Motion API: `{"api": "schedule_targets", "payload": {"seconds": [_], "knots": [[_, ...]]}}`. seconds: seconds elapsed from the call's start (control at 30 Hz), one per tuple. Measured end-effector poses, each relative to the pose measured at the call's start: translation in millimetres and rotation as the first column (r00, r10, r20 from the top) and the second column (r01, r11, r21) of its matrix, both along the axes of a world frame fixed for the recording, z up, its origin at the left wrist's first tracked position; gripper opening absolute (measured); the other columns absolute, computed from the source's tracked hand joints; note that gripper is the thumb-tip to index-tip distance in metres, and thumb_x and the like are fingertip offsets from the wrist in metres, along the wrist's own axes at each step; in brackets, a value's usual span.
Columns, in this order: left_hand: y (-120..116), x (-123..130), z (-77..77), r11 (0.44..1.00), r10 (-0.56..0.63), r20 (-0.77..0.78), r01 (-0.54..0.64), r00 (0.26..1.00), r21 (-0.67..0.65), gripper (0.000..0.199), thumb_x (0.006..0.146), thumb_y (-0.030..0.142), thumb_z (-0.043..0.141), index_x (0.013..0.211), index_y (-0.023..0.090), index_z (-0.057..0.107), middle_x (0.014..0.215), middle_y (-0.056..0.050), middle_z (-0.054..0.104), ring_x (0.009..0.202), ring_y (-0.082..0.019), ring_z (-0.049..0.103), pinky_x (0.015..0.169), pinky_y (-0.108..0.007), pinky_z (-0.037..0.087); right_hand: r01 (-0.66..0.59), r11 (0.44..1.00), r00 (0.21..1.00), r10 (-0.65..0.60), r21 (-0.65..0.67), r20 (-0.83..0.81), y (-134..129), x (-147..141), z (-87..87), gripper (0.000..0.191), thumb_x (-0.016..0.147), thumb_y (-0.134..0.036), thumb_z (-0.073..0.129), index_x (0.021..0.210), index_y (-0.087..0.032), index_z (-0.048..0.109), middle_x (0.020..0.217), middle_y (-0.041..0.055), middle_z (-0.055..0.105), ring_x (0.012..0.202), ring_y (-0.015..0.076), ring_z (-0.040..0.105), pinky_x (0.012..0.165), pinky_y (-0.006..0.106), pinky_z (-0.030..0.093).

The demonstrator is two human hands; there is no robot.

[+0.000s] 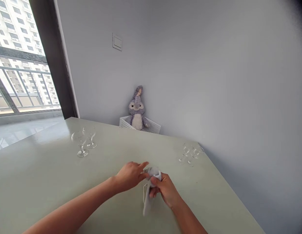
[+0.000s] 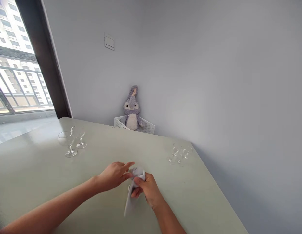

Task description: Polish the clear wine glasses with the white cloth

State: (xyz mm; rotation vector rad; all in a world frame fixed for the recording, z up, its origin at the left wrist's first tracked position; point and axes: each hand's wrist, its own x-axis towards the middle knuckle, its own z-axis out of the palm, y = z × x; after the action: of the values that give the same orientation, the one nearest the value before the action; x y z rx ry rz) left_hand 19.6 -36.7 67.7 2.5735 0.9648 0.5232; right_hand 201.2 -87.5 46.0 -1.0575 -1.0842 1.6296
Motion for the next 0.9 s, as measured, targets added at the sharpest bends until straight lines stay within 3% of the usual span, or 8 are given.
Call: {"api": "schedule_targets", "payload": {"seconds": [0.13, 0.27, 0.33, 0.4, 0.47, 0.53, 0.77, 0.9], "knots": [[1.8, 3.0, -1.3, 0.928, 0.031, -0.027, -0.019, 0.999, 0.371, 0.039, 0.083, 0.042, 0.046, 0.117, 0.023, 0.049, 0.077, -0.007, 0.061, 0.078, -0.021, 0.056, 0.075, -0.035, 0.038, 0.149, 0.986, 0.969, -0.160, -0.068, -0.187, 1.9, -6.5, -5.9, 0.034, 0.066, -0.047, 0.068, 0.070, -0.015, 0.057, 0.053, -0.0035, 0.058, 0.035, 0.0063, 0.049, 0.036, 0.017, 0.035], [8.8, -11.4, 11.1, 0.994, -0.075, 0.042, 0.078, 0.996, -0.075, 0.043, 0.076, 0.055, 0.050, 0.106, 0.025, 0.057, 0.060, 0.001, 0.055, 0.055, -0.013, 0.050, 0.057, -0.024, 0.036, -0.128, 0.984, 0.984, 0.110, 0.123, 0.142, -8.1, -3.3, 3.0, 0.025, 0.067, -0.037, 0.069, 0.071, -0.013, 0.062, 0.054, 0.0009, 0.061, 0.047, 0.0137, 0.058, 0.047, 0.023, 0.042], [11.2, -19.5, 16.2, 0.858, -0.181, 0.129, 0.221, 0.975, -0.463, 0.042, 0.076, 0.058, 0.047, 0.092, 0.021, 0.060, 0.056, 0.003, 0.051, 0.049, -0.010, 0.045, 0.050, -0.021, 0.034, -0.224, 0.952, 0.941, 0.156, 0.207, 0.301, -13.1, -1.4, 9.1, 0.019, 0.070, -0.033, 0.066, 0.067, -0.014, 0.064, 0.057, 0.0012, 0.062, 0.057, 0.0163, 0.060, 0.057, 0.027, 0.045], [12.6, -23.6, 15.7, 0.604, -0.237, 0.248, 0.342, 0.939, -0.720, 0.045, 0.077, 0.059, 0.044, 0.080, 0.017, 0.057, 0.054, 0.003, 0.048, 0.045, -0.008, 0.042, 0.045, -0.020, 0.033, -0.275, 0.908, 0.901, 0.130, 0.315, 0.414, -15.2, 0.3, 13.8, 0.018, 0.072, -0.032, 0.063, 0.067, -0.016, 0.065, 0.064, 0.0010, 0.063, 0.064, 0.0166, 0.059, 0.063, 0.028, 0.045], [13.6, -22.8, 9.1, 0.424, -0.204, 0.349, 0.404, 0.915, -0.811, 0.046, 0.077, 0.060, 0.044, 0.075, 0.014, 0.054, 0.052, 0.003, 0.045, 0.042, -0.007, 0.039, 0.042, -0.020, 0.031, -0.293, 0.866, 0.859, 0.052, 0.406, 0.510, -13.9, 2.9, 16.9, 0.017, 0.073, -0.033, 0.062, 0.072, -0.017, 0.066, 0.070, 0.0004, 0.062, 0.067, 0.0163, 0.056, 0.064, 0.027, 0.044], [15.0, -18.8, -0.1, 0.352, -0.131, 0.416, 0.434, 0.900, -0.829, 0.046, 0.076, 0.059, 0.045, 0.073, 0.014, 0.051, 0.052, 0.003, 0.045, 0.039, -0.006, 0.038, 0.039, -0.019, 0.028, -0.279, 0.842, 0.824, -0.037, 0.462, 0.565, -10.5, 6.9, 18.9, 0.018, 0.074, -0.036, 0.061, 0.077, -0.018, 0.065, 0.073, -0.0001, 0.061, 0.068, 0.0161, 0.054, 0.064, 0.026, 0.043], [26.0, -18.1, -13.4, 0.329, -0.004, 0.460, 0.435, 0.888, -0.838, 0.038, 0.075, 0.051, 0.053, 0.075, 0.013, 0.053, 0.057, 0.002, 0.050, 0.041, -0.005, 0.041, 0.043, -0.019, 0.029, -0.268, 0.829, 0.839, -0.050, 0.492, 0.541, -1.3, 23.3, 21.2, 0.035, 0.087, -0.039, 0.043, 0.112, -0.020, 0.056, 0.092, 0.0040, 0.061, 0.086, 0.0207, 0.055, 0.077, 0.031, 0.043], [35.9, -26.0, -15.0, 0.453, 0.140, 0.445, 0.342, 0.885, -0.823, 0.045, 0.075, 0.051, 0.053, 0.099, 0.013, 0.055, 0.060, 0.002, 0.052, 0.044, -0.006, 0.041, 0.047, -0.020, 0.030, -0.073, 0.761, 0.731, -0.399, 0.645, 0.554, 0.6, 31.3, 17.3, 0.041, 0.089, -0.044, 0.035, 0.120, -0.024, 0.051, 0.102, 0.0077, 0.061, 0.095, 0.0254, 0.053, 0.082, 0.038, 0.042]]}}
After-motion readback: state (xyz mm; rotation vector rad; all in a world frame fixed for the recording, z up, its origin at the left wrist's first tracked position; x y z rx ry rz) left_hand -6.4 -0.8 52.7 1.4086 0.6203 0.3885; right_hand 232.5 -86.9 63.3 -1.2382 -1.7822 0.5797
